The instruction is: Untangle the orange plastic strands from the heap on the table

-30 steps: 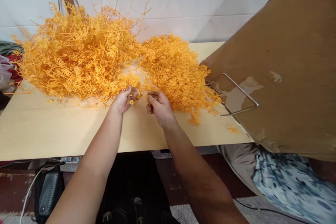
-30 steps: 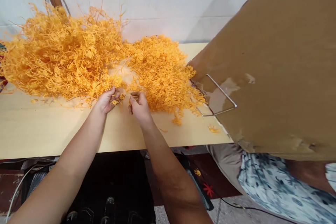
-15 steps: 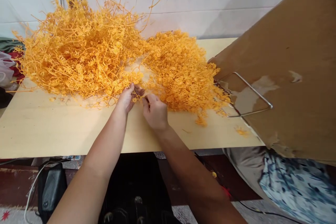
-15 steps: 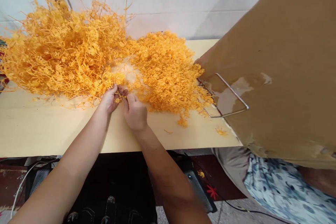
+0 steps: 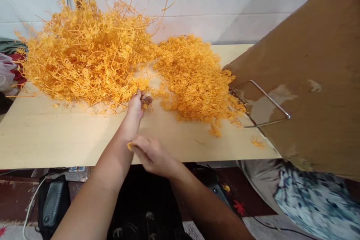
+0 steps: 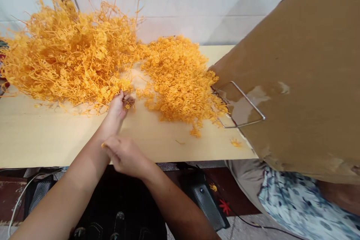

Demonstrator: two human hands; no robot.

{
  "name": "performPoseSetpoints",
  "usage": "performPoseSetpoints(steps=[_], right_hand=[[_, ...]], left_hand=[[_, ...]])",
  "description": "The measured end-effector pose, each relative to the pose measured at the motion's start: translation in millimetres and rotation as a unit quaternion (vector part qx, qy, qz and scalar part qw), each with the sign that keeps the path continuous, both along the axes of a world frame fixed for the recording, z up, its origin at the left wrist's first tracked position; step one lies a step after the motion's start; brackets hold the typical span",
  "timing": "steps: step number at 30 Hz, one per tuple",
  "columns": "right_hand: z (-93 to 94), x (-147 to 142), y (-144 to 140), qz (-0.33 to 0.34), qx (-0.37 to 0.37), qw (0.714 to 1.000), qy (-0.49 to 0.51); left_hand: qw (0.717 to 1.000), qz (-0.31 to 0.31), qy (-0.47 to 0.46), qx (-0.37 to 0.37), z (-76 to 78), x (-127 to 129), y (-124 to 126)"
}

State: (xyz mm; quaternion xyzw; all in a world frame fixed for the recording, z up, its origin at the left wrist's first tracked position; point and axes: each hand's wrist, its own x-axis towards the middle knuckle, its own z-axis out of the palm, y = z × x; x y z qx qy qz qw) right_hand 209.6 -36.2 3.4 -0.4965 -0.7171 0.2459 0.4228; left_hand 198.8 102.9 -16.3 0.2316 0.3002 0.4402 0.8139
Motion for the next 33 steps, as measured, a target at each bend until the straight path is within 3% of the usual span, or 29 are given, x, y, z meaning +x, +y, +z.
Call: performPoseSetpoints(steps=[2, 4, 7, 9, 11, 15, 20, 23, 26, 31, 33], right_hand=[[-0.1, -2, 4, 0.009, -0.044, 0.998, 0.04], [-5.3, 7, 17, -0.069, -0.091, 0.986, 0.125], [-17.0, 28, 42, -0.212, -0.165, 0.921, 0.281], [-23.6, 38, 56, -0.255, -0.217, 0.886, 0.32], [-28.1, 42, 66, -0.26, -0.228, 0.893, 0.287], [-31.6, 44, 78, -0.266, -0.145, 0.94, 0.158], [-27.6, 47, 74, -0.305, -0.142, 0.941, -0.016], [-23.4, 47, 65, -0.264, -0.139, 0.95, -0.094], [-19.6, 40, 53, -0.211, -0.132, 0.966, -0.078], [-9.7, 17, 27, 0.023, -0.169, 0.984, -0.06], [1.2, 21, 20, 0.0, -0.154, 0.986, -0.056]], left_hand=[[1.0, -0.026, -0.008, 0.01, 0.0, -2, 0], [0.998, -0.056, -0.014, -0.004, -1.1, -4, 1], [0.996, -0.086, -0.013, -0.032, -2.9, -5, 2], [0.995, -0.09, -0.01, -0.037, -2.9, -4, 2], [0.995, -0.089, -0.017, -0.039, -2.1, -3, 2], [0.994, -0.086, -0.052, -0.045, -0.6, -3, 2], [0.991, -0.112, -0.063, -0.049, -0.7, -6, 4], [0.99, -0.111, -0.073, -0.055, -0.1, -6, 3], [0.988, -0.119, -0.081, -0.061, 1.5, -7, 3], [0.988, -0.096, -0.089, -0.078, 4.0, -9, 8], [0.991, -0.111, -0.057, -0.043, 3.6, -9, 8]])
